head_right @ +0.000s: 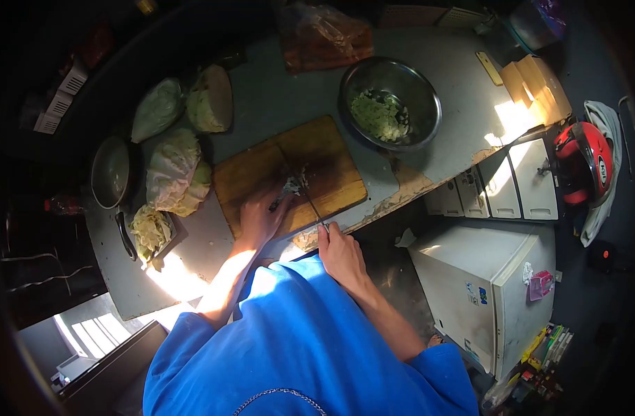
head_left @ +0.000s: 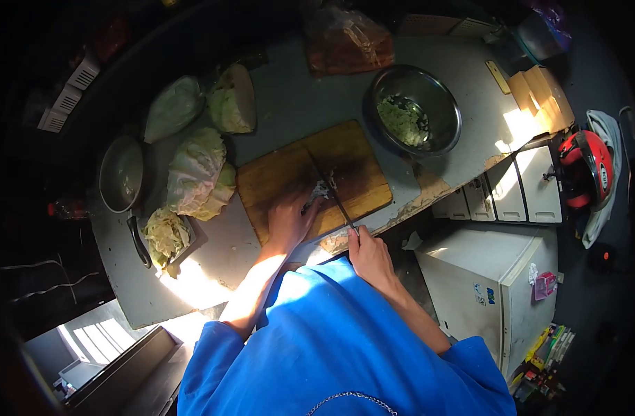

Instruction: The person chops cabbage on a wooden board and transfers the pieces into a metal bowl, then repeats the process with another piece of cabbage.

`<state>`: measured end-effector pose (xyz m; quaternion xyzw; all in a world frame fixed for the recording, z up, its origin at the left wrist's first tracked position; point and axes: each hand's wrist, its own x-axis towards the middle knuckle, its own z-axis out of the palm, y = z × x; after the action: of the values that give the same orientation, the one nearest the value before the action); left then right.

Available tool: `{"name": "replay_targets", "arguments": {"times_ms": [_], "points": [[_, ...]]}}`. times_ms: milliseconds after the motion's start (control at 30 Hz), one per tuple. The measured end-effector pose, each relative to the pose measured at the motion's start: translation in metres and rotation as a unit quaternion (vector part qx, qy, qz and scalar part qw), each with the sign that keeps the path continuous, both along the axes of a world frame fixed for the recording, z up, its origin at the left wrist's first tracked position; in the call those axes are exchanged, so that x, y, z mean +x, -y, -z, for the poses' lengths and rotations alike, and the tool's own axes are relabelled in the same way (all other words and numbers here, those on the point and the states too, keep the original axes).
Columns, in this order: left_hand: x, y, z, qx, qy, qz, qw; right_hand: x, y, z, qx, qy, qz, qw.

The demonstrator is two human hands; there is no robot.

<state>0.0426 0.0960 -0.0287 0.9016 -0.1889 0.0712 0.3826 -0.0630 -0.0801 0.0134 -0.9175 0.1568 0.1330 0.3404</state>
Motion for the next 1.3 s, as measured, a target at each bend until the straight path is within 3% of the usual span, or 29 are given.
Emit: {"name": "replay_targets", "arguments": {"times_ms": [167,333,733,933,1000,1300], "points": [[-0.007,-0.007,-0.015,-0.005,-0.014,0.027,1.0,0.002,0.003,-0.003,-0.015,-0.01,-0.006,1.0],[-0.011,-0.015,0.004,0.009,-0.037,-0.003,0.999,-0.001,0.005,-0.006,0.011,0.008,-0.013,1.0],[0.001,-0.009,0.007,-0.003,0.035,-0.008,0.999,0.002,0.002,-0.001,-0.017,0.005,-0.025,1.0],[-0.006,-0.012,0.0,-0.031,-0.044,-0.047,0.997,0.002,0.001,-0.01,0.021,0.018,-0.002,1.0],[-0.004,-0.012,0.006,0.02,0.053,-0.023,0.998,0.002,-0.001,-0.008,0.026,0.011,-0.026,0.999],[-0.005,-0.013,0.0,-0.006,0.014,-0.037,0.999,0.003,0.004,-0.006,-0.006,0.0,-0.031,1.0]]}}
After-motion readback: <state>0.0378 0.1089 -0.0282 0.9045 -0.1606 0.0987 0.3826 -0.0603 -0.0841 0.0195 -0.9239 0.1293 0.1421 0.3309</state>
